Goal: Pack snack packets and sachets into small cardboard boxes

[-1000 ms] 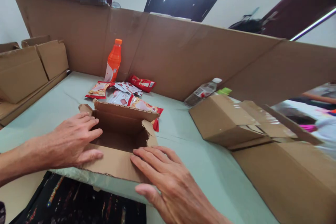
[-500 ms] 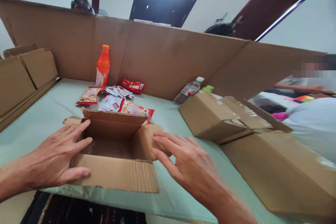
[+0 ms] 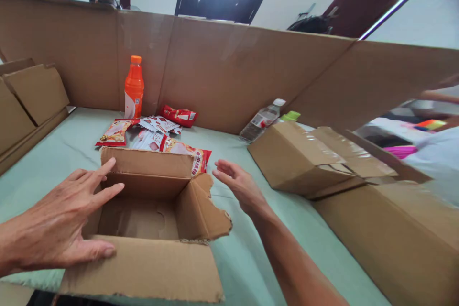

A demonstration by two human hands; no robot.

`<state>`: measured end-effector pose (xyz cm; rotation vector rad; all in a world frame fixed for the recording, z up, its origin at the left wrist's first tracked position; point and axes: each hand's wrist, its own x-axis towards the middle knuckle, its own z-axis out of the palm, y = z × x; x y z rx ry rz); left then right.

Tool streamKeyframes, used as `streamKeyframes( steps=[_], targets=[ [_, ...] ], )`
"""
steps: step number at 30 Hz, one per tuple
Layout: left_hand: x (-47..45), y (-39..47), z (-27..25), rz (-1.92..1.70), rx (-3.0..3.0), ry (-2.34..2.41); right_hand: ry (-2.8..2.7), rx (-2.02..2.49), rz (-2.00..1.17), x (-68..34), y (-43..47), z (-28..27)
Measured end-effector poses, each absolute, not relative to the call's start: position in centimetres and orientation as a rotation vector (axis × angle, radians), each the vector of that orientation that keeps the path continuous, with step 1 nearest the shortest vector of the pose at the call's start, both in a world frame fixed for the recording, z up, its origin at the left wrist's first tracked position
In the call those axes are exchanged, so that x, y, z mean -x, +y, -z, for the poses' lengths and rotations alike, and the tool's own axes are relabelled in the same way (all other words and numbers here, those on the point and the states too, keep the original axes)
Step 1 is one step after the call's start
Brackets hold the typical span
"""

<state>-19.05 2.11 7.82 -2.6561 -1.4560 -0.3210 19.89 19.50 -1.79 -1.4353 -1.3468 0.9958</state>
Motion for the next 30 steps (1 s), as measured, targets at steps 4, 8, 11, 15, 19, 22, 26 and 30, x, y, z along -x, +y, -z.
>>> streamKeyframes(
  steps=[4, 8, 11, 15, 19, 22, 26, 30],
  targets=[
    [19.2, 2.0, -7.8, 0.31, 2.665, -1.461, -1.285, 1.386, -1.118, -16.8, 24.4, 4.8],
    [19.1, 1.9, -7.8, 0.346, 2.661, -1.476, -1.263, 1.348, -1.172, -15.4, 24.5, 5.5],
    [18.9, 2.0, -7.5, 0.376, 2.672, -1.479, -1.234, 1.345, -1.121, -16.4, 22.4, 3.8],
    [18.8, 2.2, -7.1, 0.415, 2.691, -1.464, -1.039, 1.276, -0.834, -18.4, 18.0, -2.8],
    [18.6, 2.4, -6.5, 0.481, 2.689, -1.483, -1.143, 0.99, -0.516, -18.5, 12.5, -10.6],
    [18.7, 2.5, -5.6, 0.649, 2.683, -1.502, -1.391, 1.078, -0.301, -17.5, 8.9, -13.1],
    [18.9, 2.5, -4.2, 0.906, 2.642, -1.511, -1.963, 1.13, 0.0, -14.5, 6.8, -13.2],
    [19.0, 2.3, -3.2, 1.009, 2.643, -1.536, -2.466, 1.069, -0.082, -9.6, 7.5, -12.3]
  ],
)
